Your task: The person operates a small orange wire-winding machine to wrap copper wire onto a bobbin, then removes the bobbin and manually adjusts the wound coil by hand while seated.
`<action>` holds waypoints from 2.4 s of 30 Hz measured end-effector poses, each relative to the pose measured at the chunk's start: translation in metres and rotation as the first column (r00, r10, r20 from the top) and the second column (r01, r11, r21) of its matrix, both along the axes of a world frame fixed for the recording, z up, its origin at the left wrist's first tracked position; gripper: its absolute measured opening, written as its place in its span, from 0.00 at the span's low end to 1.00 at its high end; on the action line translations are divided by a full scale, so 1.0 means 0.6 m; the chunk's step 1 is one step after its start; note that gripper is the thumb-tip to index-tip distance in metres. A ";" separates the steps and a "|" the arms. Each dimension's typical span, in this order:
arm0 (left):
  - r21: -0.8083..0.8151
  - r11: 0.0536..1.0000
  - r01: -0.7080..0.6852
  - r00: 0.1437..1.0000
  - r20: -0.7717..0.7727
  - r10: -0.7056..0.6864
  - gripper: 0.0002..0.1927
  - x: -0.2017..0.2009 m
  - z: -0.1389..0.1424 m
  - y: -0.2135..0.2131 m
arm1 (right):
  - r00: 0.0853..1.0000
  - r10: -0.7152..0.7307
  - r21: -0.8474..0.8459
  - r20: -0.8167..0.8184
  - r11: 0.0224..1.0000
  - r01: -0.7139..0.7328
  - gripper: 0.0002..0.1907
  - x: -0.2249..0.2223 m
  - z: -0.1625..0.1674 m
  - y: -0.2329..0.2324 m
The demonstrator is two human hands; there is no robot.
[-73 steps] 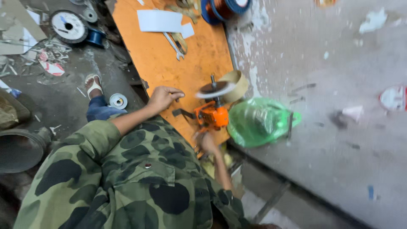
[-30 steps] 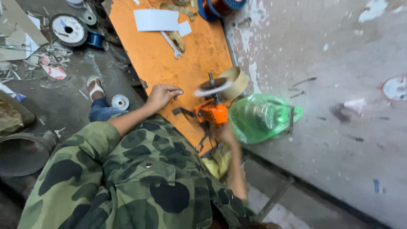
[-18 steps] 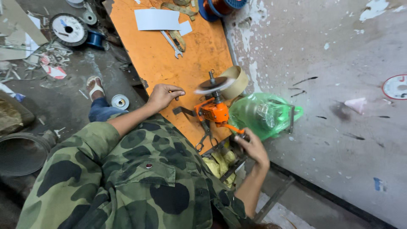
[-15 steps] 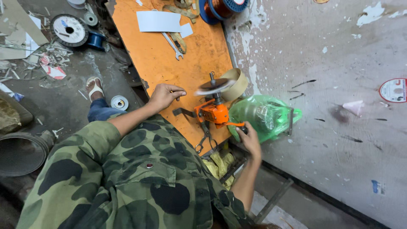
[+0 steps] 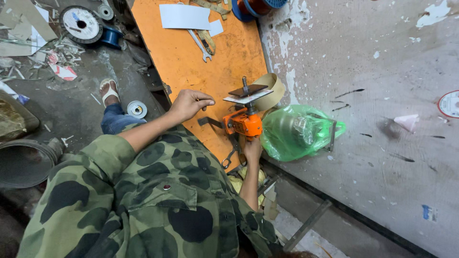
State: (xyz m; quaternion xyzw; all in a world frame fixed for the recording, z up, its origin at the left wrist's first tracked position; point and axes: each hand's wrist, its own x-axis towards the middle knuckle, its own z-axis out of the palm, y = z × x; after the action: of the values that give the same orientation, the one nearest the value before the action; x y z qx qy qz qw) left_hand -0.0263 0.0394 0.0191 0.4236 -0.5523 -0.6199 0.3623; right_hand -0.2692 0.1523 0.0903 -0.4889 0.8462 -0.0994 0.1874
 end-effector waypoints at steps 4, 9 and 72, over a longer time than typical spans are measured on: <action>0.032 0.999 0.026 1.000 -0.001 -0.026 0.10 0.006 0.009 0.004 | 0.998 -0.020 0.076 -0.064 0.997 0.025 0.19 -0.013 -0.015 0.010; 0.096 0.991 0.096 0.995 0.015 -0.097 0.11 0.013 0.045 0.014 | 0.985 0.171 -0.016 0.009 0.985 -0.171 0.19 -0.075 -0.009 0.032; -0.497 0.858 -0.128 0.980 0.072 0.188 0.27 -0.075 0.070 -0.269 | 0.970 0.240 -0.502 -0.050 0.833 -0.232 0.49 0.012 0.123 -0.135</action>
State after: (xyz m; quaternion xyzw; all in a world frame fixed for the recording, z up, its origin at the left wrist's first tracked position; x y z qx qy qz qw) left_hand -0.0711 -0.1221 0.0613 0.3975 -0.6750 -0.4017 0.4743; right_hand -0.2622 0.0712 0.1643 -0.6205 0.7225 -0.2966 0.0705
